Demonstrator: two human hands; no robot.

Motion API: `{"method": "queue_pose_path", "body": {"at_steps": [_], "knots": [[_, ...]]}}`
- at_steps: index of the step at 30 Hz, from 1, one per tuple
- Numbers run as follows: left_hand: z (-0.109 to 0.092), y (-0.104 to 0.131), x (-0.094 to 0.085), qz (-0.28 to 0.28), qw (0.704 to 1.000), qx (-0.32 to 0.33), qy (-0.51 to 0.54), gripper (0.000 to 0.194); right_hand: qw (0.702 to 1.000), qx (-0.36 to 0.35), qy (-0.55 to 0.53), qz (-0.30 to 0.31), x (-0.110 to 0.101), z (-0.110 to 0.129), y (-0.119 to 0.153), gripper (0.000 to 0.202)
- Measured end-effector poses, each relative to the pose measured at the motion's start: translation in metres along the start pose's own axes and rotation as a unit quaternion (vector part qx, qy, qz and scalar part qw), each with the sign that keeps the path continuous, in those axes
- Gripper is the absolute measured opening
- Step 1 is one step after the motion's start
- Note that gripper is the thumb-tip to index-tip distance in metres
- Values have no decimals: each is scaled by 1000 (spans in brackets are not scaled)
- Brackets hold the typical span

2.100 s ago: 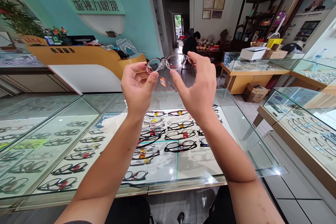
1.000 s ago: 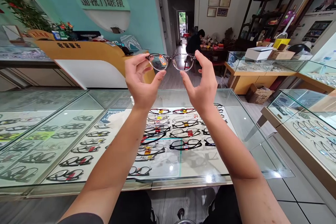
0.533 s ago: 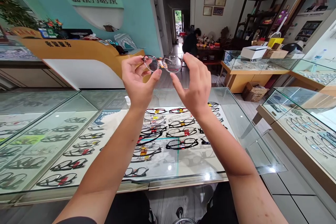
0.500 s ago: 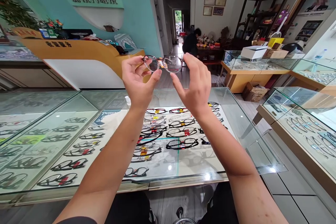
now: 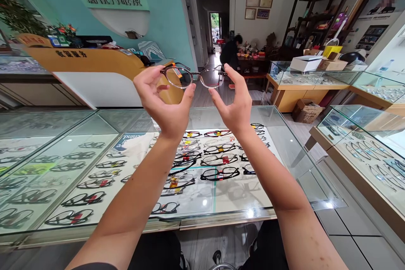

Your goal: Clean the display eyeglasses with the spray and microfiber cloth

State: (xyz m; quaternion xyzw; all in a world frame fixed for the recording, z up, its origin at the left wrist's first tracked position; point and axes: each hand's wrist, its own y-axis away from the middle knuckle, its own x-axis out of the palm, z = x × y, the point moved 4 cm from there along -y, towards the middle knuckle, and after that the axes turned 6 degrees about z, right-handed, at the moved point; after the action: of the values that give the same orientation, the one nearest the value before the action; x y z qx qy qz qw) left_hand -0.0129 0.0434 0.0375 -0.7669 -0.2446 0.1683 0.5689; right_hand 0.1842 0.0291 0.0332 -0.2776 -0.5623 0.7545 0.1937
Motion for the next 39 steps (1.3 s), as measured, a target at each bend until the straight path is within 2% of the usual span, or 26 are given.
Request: {"method": "queue_pose_path", "body": {"at_steps": [5,8,12,15,20,26,30,35,39], "knots": [[-8,0,-3,4,999,-3,-46,66,1000,9,-24,14,2,-5,0,59],[-8,0,-3,3,1000,1,-23,68,999,14,-45,15,2,-2,1,58],[-2,-1,-2,-3,999,-4,34,73,996,63,-60,32,1,4,1,60],[0,-1,-3,-8,999,-11,33,72,993,87,-66,46,1,5,1,62],[-4,-2,-5,-20,1000,3,20,73,995,74,-50,33,-1,9,0,60],[16,-9,0,18,990,-3,140,80,998,50,-23,11,-15,31,-4,55],[25,-13,-1,3,990,17,141,88,995,76,-55,16,-19,37,-9,54],[17,-13,0,-3,987,51,151,75,987,112,-117,6,-22,34,-12,48],[16,-14,2,-5,985,67,160,74,984,110,-139,31,-27,39,-15,46]]}}
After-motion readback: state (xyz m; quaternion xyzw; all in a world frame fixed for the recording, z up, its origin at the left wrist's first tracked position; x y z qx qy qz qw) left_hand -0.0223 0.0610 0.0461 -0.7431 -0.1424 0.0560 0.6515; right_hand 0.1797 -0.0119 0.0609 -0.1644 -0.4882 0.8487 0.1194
